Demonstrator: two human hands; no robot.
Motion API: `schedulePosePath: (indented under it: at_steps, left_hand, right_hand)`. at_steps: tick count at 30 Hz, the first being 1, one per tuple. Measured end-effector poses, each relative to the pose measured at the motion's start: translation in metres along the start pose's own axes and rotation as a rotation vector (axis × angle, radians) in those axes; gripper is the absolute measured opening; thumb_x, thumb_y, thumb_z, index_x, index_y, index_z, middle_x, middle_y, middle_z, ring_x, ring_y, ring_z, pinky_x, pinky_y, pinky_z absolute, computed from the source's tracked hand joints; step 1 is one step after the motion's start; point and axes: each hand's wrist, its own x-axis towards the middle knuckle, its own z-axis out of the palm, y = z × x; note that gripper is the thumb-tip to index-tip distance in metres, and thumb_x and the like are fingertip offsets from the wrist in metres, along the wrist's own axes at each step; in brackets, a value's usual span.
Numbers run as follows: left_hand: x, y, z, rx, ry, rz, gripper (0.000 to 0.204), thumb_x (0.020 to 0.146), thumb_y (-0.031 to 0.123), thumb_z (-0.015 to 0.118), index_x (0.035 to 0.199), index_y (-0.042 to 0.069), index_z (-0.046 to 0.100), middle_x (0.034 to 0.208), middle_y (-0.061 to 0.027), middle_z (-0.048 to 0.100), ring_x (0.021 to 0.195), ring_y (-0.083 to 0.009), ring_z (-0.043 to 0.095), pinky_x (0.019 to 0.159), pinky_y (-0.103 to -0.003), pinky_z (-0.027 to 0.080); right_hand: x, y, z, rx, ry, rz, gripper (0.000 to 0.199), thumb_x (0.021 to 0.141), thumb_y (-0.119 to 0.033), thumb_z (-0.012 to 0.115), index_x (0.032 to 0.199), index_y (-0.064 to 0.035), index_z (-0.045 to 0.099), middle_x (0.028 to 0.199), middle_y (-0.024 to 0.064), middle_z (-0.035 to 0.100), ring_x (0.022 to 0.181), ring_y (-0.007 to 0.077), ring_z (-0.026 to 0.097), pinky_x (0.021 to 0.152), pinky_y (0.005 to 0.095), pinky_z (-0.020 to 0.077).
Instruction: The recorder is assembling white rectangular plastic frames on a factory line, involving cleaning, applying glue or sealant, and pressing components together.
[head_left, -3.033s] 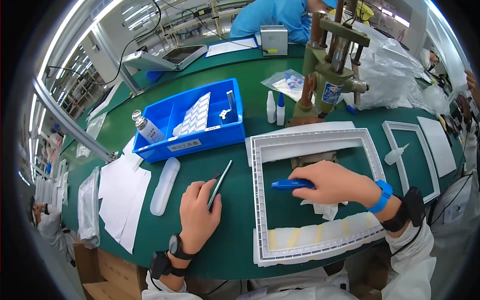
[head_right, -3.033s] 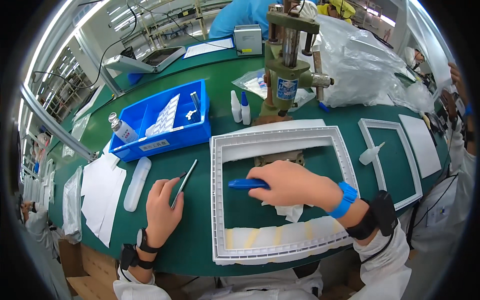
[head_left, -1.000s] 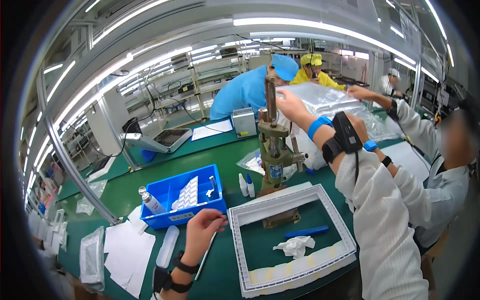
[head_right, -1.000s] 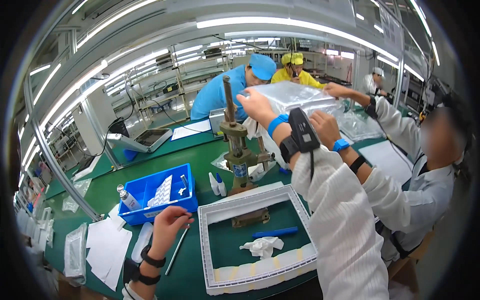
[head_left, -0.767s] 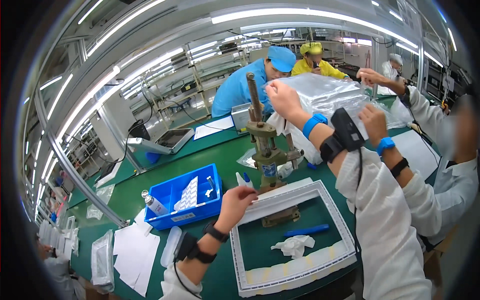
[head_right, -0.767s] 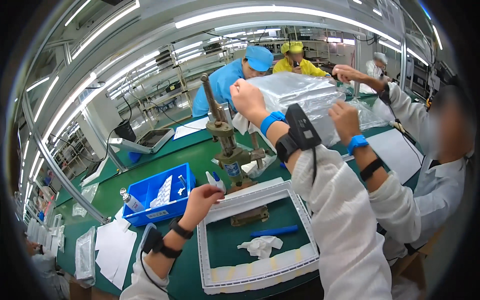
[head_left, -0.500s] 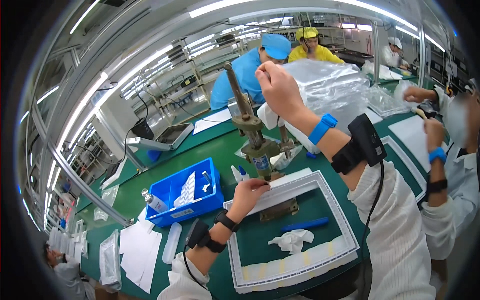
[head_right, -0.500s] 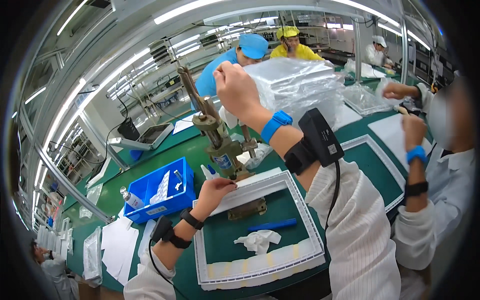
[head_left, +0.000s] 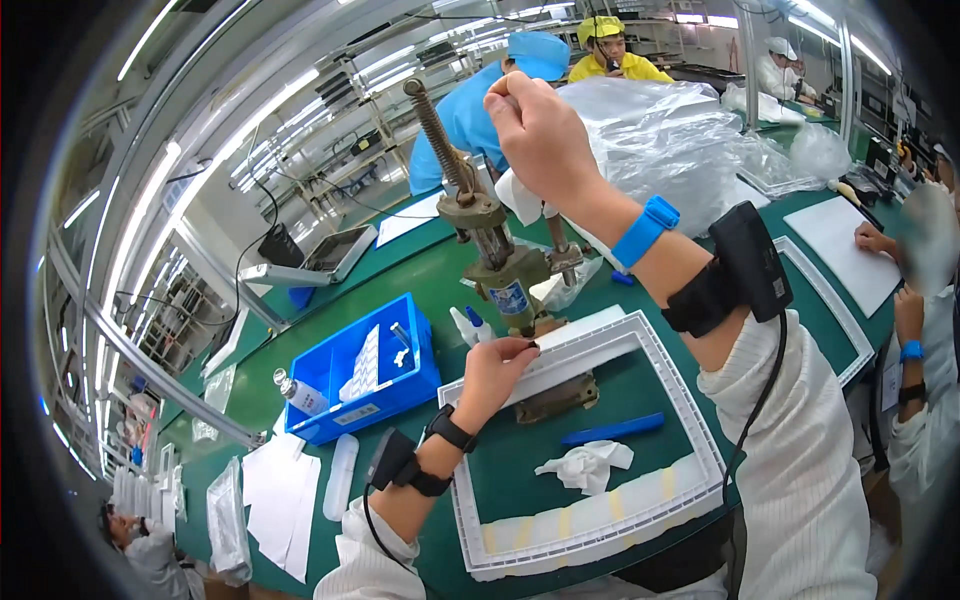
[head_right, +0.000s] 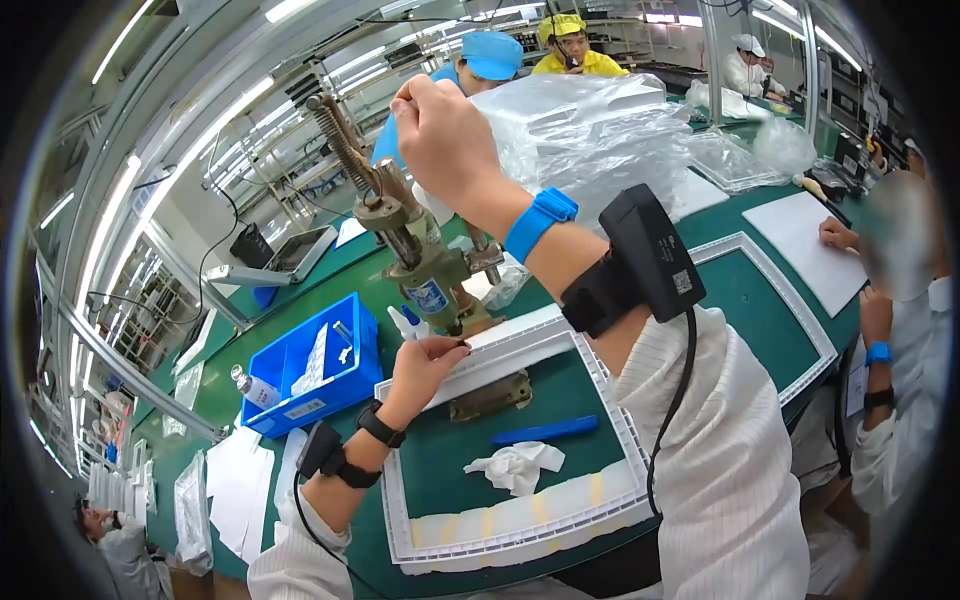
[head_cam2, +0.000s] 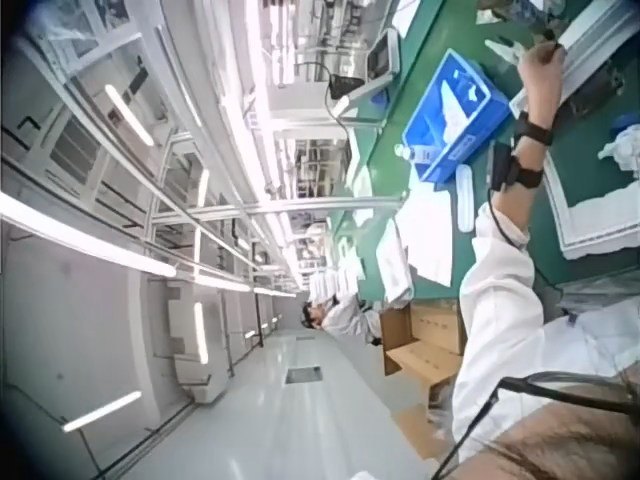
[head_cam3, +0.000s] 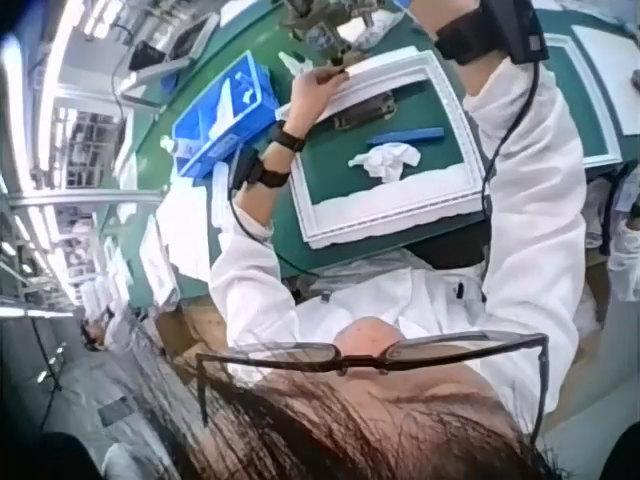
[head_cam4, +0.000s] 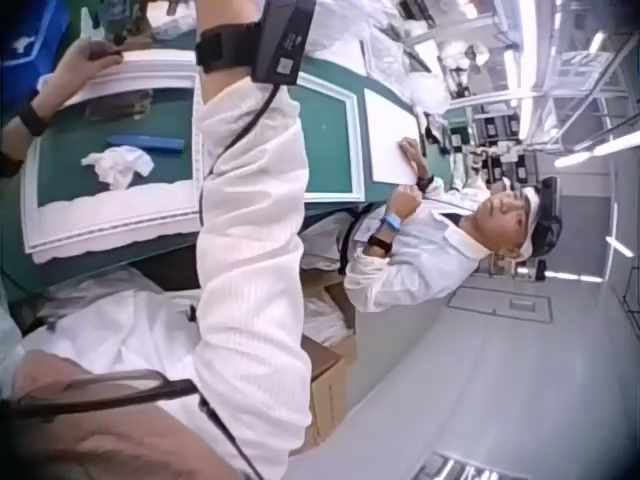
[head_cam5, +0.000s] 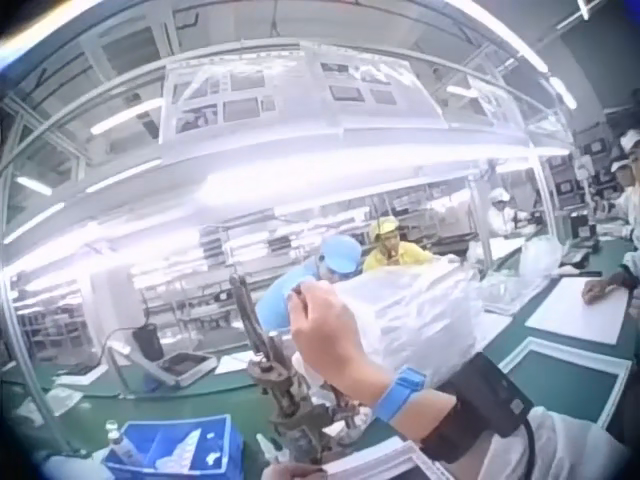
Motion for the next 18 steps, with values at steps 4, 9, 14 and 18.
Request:
schedulePosePath:
  at_steps: [4, 9, 14, 18]
  left_hand:
    - [-0.002, -0.002, -0.001, 0.052, 0.024, 0.050, 0.025, 0.081, 0.018, 0.074, 0.096, -0.002, 0.073, 0.085, -0.0172, 0.073, 0.077, -0.0236, 0.072, 0.071, -0.031, 0.053]
    - [-0.003, 0.001, 0.002, 0.114, 0.056, 0.113, 0.024, 0.082, 0.017, 0.073, 0.095, -0.002, 0.073, 0.087, -0.0178, 0.073, 0.081, -0.0263, 0.073, 0.073, -0.032, 0.054]
    - [-0.004, 0.003, 0.003, 0.094, 0.055, 0.125, 0.022, 0.082, 0.016, 0.072, 0.095, -0.003, 0.073, 0.088, -0.0185, 0.072, 0.080, -0.0281, 0.072, 0.073, -0.033, 0.054]
    - [-0.004, -0.001, 0.007, 0.090, 0.081, 0.171, 0.023, 0.083, 0.016, 0.072, 0.094, -0.004, 0.072, 0.088, -0.0199, 0.072, 0.080, -0.0289, 0.072, 0.072, -0.033, 0.054]
  right_hand:
    - [-0.008, -0.012, -0.005, 0.030, 0.039, -0.033, 0.015, 0.095, -0.021, 0.056, 0.093, -0.0067, 0.061, 0.090, 0.0159, 0.062, 0.081, 0.0368, 0.061, 0.071, 0.0459, 0.0488]
    - [-0.018, -0.025, -0.019, 0.048, 0.042, -0.059, 0.013, 0.094, -0.020, 0.057, 0.093, -0.0070, 0.060, 0.089, 0.0150, 0.061, 0.078, 0.0354, 0.061, 0.068, 0.0451, 0.0483]
    - [-0.034, -0.037, -0.037, 0.091, 0.028, -0.148, 0.010, 0.093, -0.016, 0.059, 0.091, -0.0068, 0.059, 0.084, 0.0130, 0.059, 0.074, 0.0319, 0.060, 0.065, 0.0405, 0.0467]
    - [-0.050, -0.045, -0.051, 0.133, 0.005, -0.157, 0.007, 0.093, -0.012, 0.058, 0.092, -0.0051, 0.059, 0.084, 0.0114, 0.057, 0.072, 0.0274, 0.058, 0.063, 0.0364, 0.0450]
